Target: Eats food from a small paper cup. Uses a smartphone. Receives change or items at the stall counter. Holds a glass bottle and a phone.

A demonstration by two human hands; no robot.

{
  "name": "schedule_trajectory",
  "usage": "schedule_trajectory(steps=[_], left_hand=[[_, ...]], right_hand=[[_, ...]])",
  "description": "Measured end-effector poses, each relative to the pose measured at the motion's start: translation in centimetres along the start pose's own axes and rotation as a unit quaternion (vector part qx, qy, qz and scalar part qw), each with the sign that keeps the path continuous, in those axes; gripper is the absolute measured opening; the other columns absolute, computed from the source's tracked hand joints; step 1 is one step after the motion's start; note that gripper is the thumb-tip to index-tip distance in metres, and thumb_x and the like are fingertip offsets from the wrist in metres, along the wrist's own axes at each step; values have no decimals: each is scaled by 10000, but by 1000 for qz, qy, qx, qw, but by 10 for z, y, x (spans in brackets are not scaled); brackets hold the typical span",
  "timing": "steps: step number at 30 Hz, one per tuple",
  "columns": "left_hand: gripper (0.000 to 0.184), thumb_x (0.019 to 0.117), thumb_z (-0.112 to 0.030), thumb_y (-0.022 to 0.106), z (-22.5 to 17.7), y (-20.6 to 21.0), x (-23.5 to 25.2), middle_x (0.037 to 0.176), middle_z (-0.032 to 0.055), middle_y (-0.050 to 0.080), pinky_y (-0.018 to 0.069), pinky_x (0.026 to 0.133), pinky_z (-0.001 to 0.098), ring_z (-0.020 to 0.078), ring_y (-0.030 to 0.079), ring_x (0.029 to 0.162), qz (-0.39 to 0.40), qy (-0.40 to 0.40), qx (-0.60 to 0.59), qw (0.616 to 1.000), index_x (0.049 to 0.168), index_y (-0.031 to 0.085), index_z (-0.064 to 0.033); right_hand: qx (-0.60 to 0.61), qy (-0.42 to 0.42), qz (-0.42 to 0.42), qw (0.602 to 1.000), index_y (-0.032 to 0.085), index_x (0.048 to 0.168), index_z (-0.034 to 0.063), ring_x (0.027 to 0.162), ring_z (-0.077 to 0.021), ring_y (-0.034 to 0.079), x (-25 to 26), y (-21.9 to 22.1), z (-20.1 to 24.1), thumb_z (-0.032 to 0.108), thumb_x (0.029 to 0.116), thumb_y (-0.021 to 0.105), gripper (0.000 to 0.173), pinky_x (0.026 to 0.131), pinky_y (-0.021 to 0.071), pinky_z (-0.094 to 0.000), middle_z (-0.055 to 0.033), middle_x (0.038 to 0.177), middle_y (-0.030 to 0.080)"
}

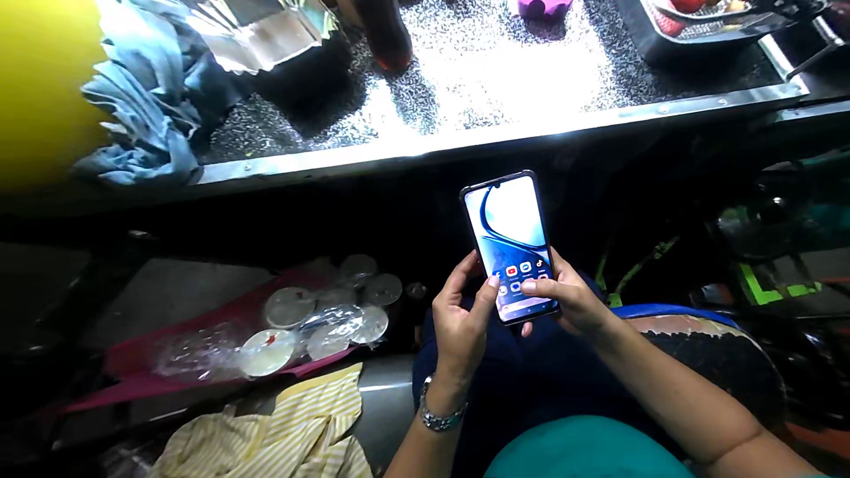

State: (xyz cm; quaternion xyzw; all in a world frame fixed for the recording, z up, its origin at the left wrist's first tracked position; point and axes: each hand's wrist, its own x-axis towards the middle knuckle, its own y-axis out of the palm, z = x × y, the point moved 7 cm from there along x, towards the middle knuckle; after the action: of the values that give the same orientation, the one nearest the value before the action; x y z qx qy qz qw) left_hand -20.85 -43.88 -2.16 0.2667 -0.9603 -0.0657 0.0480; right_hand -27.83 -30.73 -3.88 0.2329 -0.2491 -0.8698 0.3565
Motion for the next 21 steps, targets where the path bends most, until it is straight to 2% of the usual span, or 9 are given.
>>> schedule_trajectory(steps=[5, 8, 11, 14, 16, 18, 19, 20, 21], left_hand=[[410, 906, -56, 653, 4, 2, 0, 1082, 45, 733, 584, 909, 269, 102, 705, 996, -11, -11, 6, 1000, 1302, 607, 43], [399, 913, -37, 635, 5, 2, 0, 1091, 65, 734, 584, 915, 270, 109, 708, 1001, -10, -14, 8, 1000, 1297, 599, 65], [406, 976, -97, 489, 4, 1, -1, 1155, 65, 708, 568, 926, 261, 88, 687, 1034, 8, -3, -4, 1000, 1334, 550, 85], [527, 1012, -236, 342, 13, -9, 4, 1260, 99, 663, 482, 1045, 301, 122, 624, 1165, 11, -13, 14, 1000, 1420, 484, 65], [536, 1028, -230, 294, 29, -21, 11, 1269, 126, 675, 460, 1068, 332, 142, 616, 1205, 3, -39, 78, 996, 1461, 430, 55], [550, 1040, -262, 367, 52, -34, 19, 1348, 167, 627, 452, 1081, 425, 210, 584, 1274, 20, -84, 227, 970, 1507, 401, 27], [569, 1038, -299, 434, 66, -40, 23, 1401, 199, 593, 411, 1101, 537, 299, 552, 1324, 42, -114, 312, 942, 1516, 413, 10], [602, 1033, -351, 474, 80, -44, 24, 1463, 226, 536, 321, 1130, 627, 376, 487, 1378, 78, -156, 385, 906, 1525, 420, -9], [622, 1034, -401, 501, 93, -46, 22, 1502, 253, 485, 249, 1142, 676, 436, 430, 1409, 118, -202, 446, 864, 1529, 431, -31]], right_hand=[[0, -2, 0, 1000, 447, 1331, 115, 803, -195, 767, 0, 0, -1, 92, 909, 650, 469, 532, 631, -312, -97, 1049, 743], [-5, -1, -2, 1000, 436, 1329, 104, 802, -191, 765, 0, -1, -2, 88, 914, 643, 465, 536, 632, -310, -90, 1052, 741], [-2, 1, 0, 1000, 414, 1344, 89, 818, -208, 768, 0, -3, -3, 108, 909, 657, 499, 525, 632, -324, -97, 1077, 738], [5, 0, 4, 1000, 379, 1376, 78, 864, -250, 770, 0, -3, -4, 140, 897, 687, 573, 518, 632, -348, -126, 1120, 728], [9, -5, -3, 1000, 373, 1380, 71, 867, -254, 769, 0, -4, -1, 142, 890, 696, 591, 515, 632, -355, -126, 1118, 727], [10, -10, -8, 1000, 360, 1385, 66, 868, -261, 769, -1, -4, 3, 151, 881, 706, 616, 508, 631, -364, -127, 1114, 726], [12, -13, -9, 1000, 359, 1383, 68, 864, -265, 770, -1, -4, 5, 153, 878, 710, 620, 503, 630, -368, -129, 1111, 727], [12, -19, -10, 1000, 361, 1381, 69, 863, -267, 770, -1, -3, 7, 153, 876, 708, 618, 501, 629, -367, -132, 1111, 728], [14, -23, -8, 1000, 366, 1379, 74, 867, -267, 771, -2, -3, 9, 153, 880, 705, 609, 502, 628, -365, -132, 1112, 729]])
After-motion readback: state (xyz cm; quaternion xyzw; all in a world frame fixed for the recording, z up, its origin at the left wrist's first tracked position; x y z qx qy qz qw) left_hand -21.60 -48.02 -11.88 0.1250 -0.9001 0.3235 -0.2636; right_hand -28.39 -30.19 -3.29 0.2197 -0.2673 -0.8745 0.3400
